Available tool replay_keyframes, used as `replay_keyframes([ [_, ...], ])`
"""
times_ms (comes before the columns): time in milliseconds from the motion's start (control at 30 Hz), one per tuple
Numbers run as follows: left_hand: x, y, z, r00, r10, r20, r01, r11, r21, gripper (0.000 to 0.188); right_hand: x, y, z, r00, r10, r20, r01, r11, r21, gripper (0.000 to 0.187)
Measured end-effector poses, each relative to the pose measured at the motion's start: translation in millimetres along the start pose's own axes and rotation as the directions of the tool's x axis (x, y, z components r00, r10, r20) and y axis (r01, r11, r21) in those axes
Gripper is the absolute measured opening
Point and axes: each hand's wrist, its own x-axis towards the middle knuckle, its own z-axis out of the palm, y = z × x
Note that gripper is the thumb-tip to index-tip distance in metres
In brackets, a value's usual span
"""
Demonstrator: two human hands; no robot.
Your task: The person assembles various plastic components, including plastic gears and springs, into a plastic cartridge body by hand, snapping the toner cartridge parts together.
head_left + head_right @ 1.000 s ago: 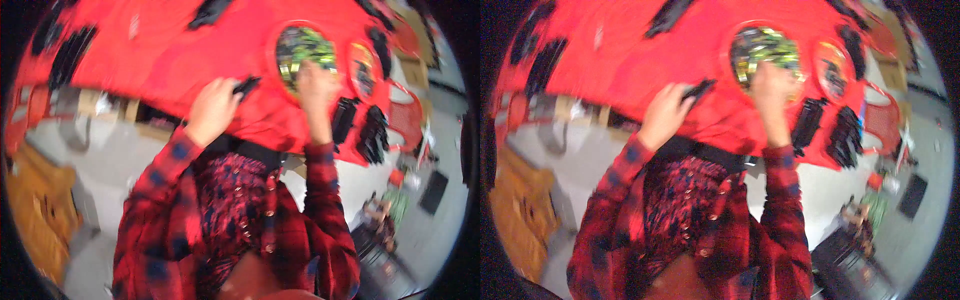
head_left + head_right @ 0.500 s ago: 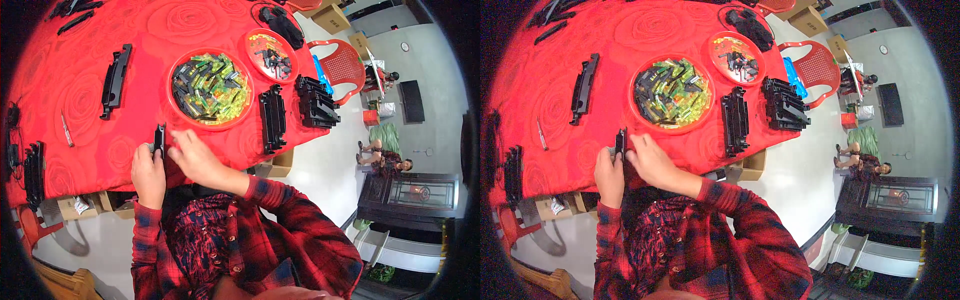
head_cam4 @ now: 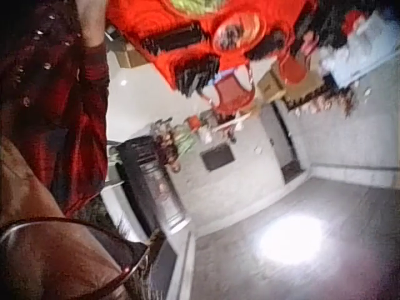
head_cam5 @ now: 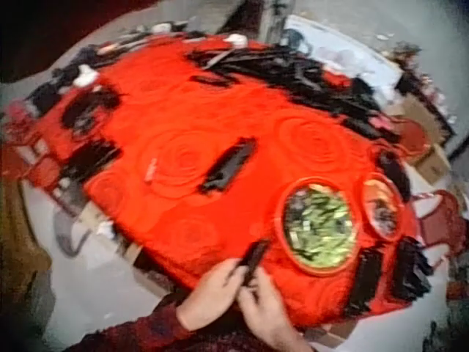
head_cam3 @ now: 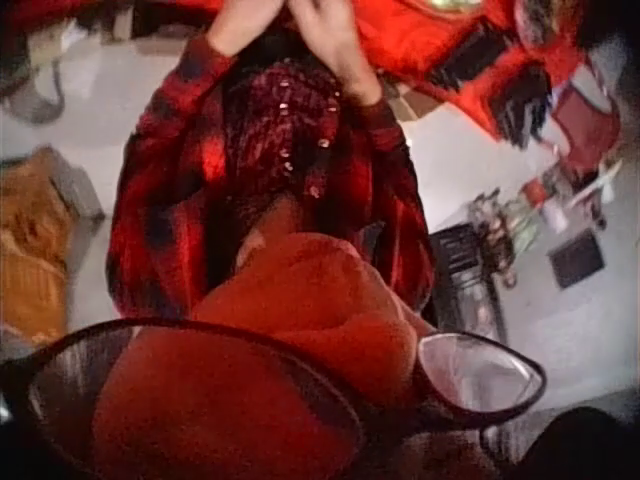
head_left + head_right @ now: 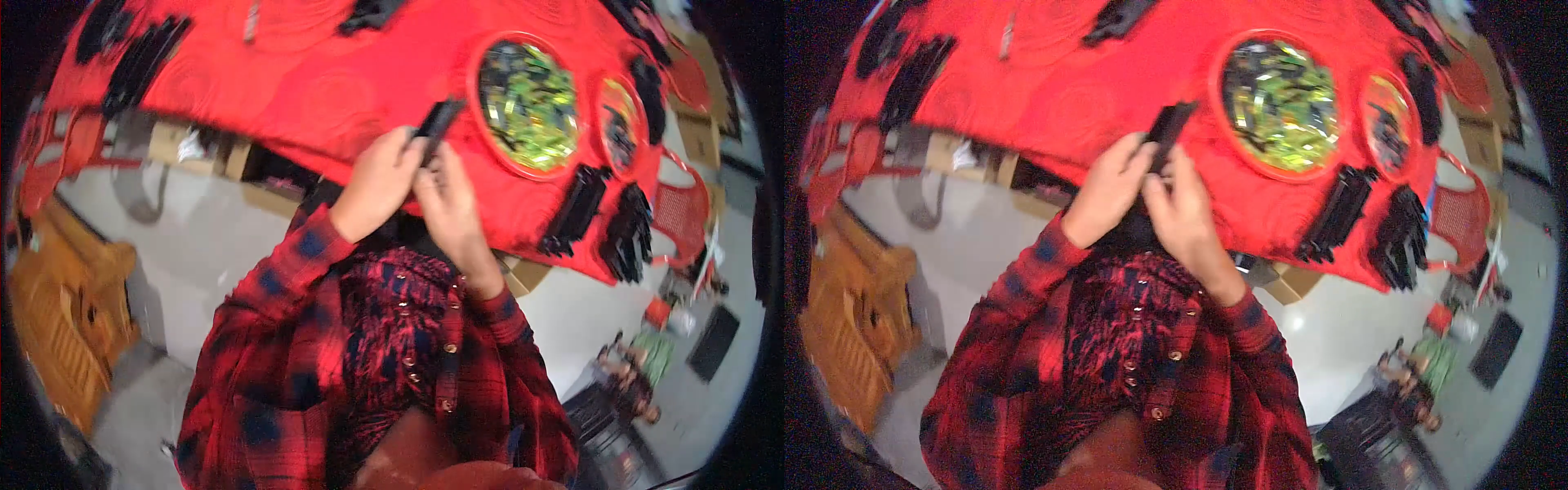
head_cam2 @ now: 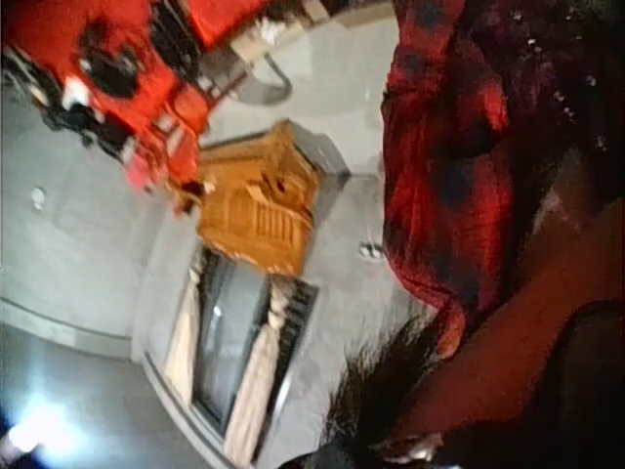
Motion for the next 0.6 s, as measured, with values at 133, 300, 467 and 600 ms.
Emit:
replay_keyframes([
  [133,-6,-3,4,0.978,-0.199,0.066,0.210,0.920,-0.331,0.016,-5,-6,-6,0.992,-0.056,0.116,0.073,0.985,-0.153,0.063],
  [300,-15,1,14,0.989,-0.114,-0.097,0.102,0.987,-0.123,0.016,-13,-4,-9,0.964,-0.163,0.208,0.231,0.904,-0.361,0.083],
  [467,-16,0,12,0.998,-0.002,-0.061,0.004,1.000,0.025,0.017,-16,22,-2,0.985,-0.106,0.134,0.125,0.982,-0.140,0.086],
  [600,-14,10,5,0.991,-0.134,0.013,0.135,0.986,-0.101,0.018,-18,25,-2,0.985,-0.135,0.107,0.145,0.984,-0.098,0.084],
])
